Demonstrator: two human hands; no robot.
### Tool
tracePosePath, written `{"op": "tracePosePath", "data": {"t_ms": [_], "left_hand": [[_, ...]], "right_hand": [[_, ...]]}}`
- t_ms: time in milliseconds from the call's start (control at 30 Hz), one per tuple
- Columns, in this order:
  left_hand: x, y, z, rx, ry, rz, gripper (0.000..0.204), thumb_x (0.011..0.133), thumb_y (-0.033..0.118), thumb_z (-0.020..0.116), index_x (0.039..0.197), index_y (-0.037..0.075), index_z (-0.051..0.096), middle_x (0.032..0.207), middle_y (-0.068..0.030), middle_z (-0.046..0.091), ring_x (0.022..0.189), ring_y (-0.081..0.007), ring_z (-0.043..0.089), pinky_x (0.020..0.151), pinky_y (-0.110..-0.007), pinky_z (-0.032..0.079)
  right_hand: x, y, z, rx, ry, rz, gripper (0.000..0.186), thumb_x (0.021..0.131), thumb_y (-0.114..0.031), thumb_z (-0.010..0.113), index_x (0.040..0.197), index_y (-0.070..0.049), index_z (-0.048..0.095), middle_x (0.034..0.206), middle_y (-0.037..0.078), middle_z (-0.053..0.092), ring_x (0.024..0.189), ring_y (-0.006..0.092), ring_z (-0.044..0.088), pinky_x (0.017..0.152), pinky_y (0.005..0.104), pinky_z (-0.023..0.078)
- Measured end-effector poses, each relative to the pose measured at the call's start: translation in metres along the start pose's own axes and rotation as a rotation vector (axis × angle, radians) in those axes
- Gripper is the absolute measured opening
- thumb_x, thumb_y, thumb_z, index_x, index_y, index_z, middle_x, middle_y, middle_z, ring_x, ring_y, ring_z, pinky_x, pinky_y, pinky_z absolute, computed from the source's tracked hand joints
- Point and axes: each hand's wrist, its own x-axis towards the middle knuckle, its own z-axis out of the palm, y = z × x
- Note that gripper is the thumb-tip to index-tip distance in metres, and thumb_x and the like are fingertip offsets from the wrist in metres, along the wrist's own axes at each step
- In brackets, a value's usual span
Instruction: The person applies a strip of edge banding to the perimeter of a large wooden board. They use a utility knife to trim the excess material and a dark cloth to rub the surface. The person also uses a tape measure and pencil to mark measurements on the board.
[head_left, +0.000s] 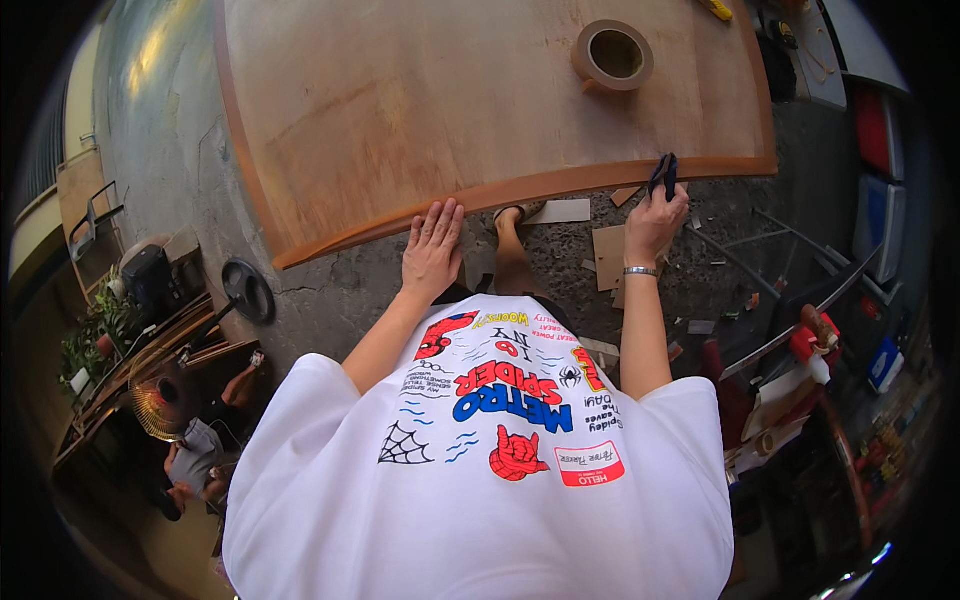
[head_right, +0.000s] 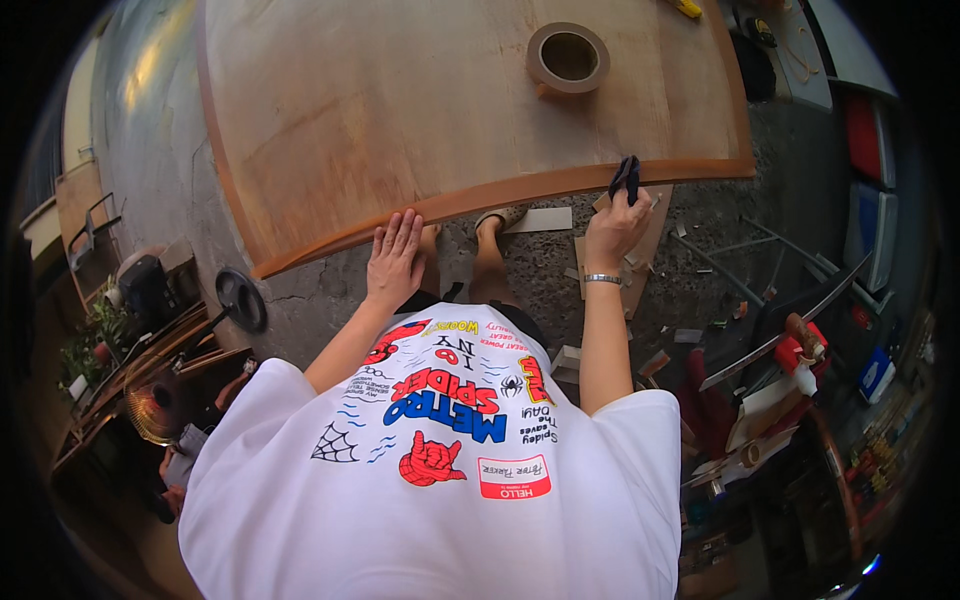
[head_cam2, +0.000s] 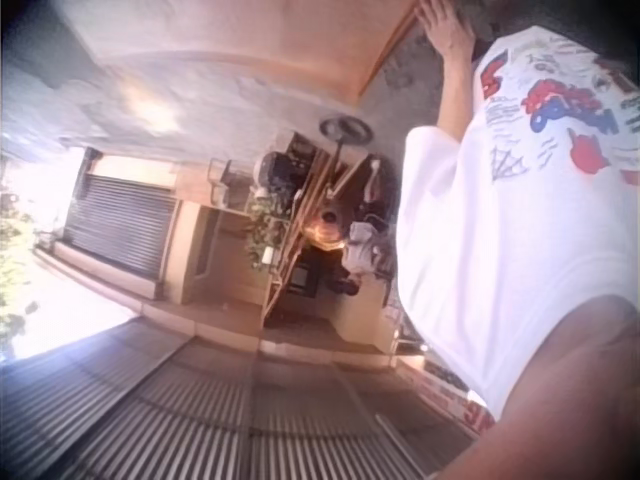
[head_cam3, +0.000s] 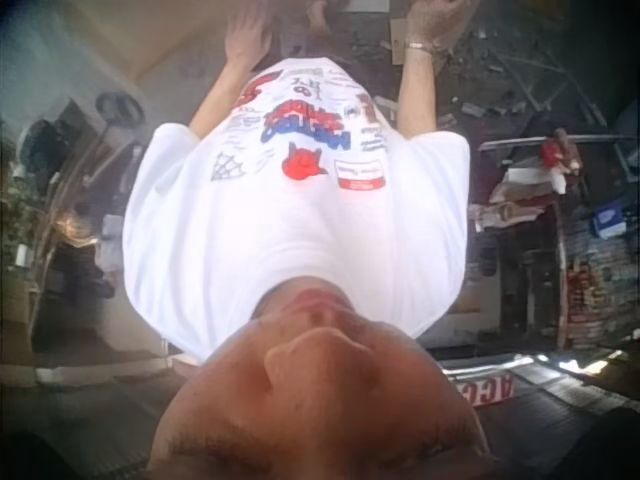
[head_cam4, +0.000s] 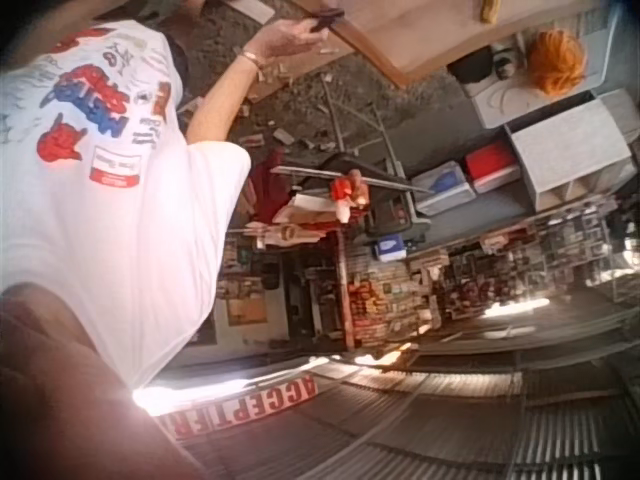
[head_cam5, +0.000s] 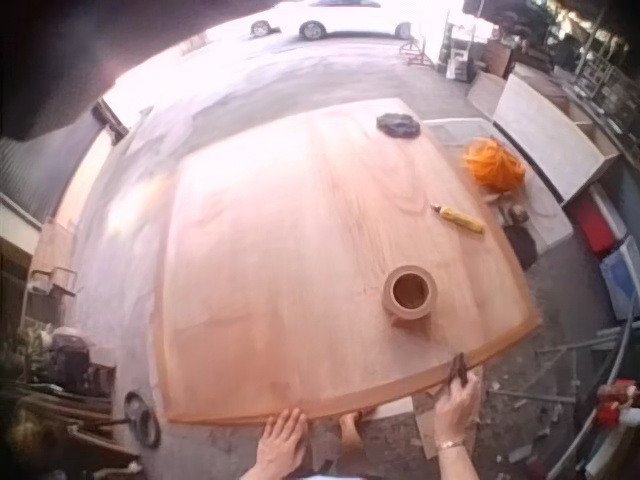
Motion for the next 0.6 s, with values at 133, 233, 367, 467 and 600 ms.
{"op": "tracePosePath", "data": {"t_ms": [133,233,367,467,600], "left_hand": [[0.0,0.0,0.002,-0.041,0.057,-0.003,0.082,0.09,0.022,0.065,0.164,0.012,0.03,0.171,-0.0069,0.027,0.159,-0.0245,0.018,0.129,-0.046,0.008],[0.001,-0.005,0.003,-0.058,0.055,0.014,0.08,0.091,0.021,0.065,0.163,0.012,0.032,0.17,-0.006,0.029,0.159,-0.0236,0.02,0.129,-0.046,0.01],[-0.007,-0.009,-0.006,-0.04,0.067,-0.028,0.076,0.093,0.02,0.064,0.163,0.014,0.034,0.169,-0.0036,0.032,0.158,-0.0213,0.023,0.129,-0.045,0.011],[-0.013,-0.017,-0.007,-0.056,0.095,-0.04,0.075,0.093,0.019,0.063,0.162,0.015,0.035,0.168,-0.0023,0.034,0.157,-0.0201,0.024,0.129,-0.045,0.011],[-0.016,-0.013,-0.002,-0.076,0.149,-0.075,0.076,0.091,0.017,0.064,0.161,0.013,0.037,0.168,-0.003,0.034,0.157,-0.0201,0.025,0.129,-0.046,0.01]], "right_hand": [[-0.061,-0.093,0.024,0.147,-0.096,-0.188,0.035,0.086,-0.001,0.064,0.12,-0.002,0.073,0.118,0.016,0.054,0.107,0.0347,0.055,0.093,0.0458,0.046],[-0.103,-0.175,0.025,0.263,-0.286,-0.443,0.025,0.088,-0.008,0.066,0.111,-0.008,0.076,0.118,0.009,0.055,0.099,0.0284,0.056,0.086,0.0431,0.049],[-0.066,-0.123,0.013,0.105,-0.25,-0.394,0.031,0.086,-0.005,0.065,0.115,-0.01,0.075,0.119,0.008,0.056,0.1,0.0294,0.056,0.086,0.0429,0.048],[-0.029,-0.038,0.01,-0.043,-0.066,-0.156,0.04,0.083,0.002,0.064,0.121,-0.005,0.073,0.118,0.012,0.056,0.1,0.0324,0.056,0.088,0.0451,0.048],[-0.048,-0.081,0.017,0.089,-0.1,-0.109,0.041,0.082,0.004,0.063,0.121,-0.002,0.073,0.118,0.014,0.056,0.103,0.0344,0.056,0.09,0.0461,0.048]]}}
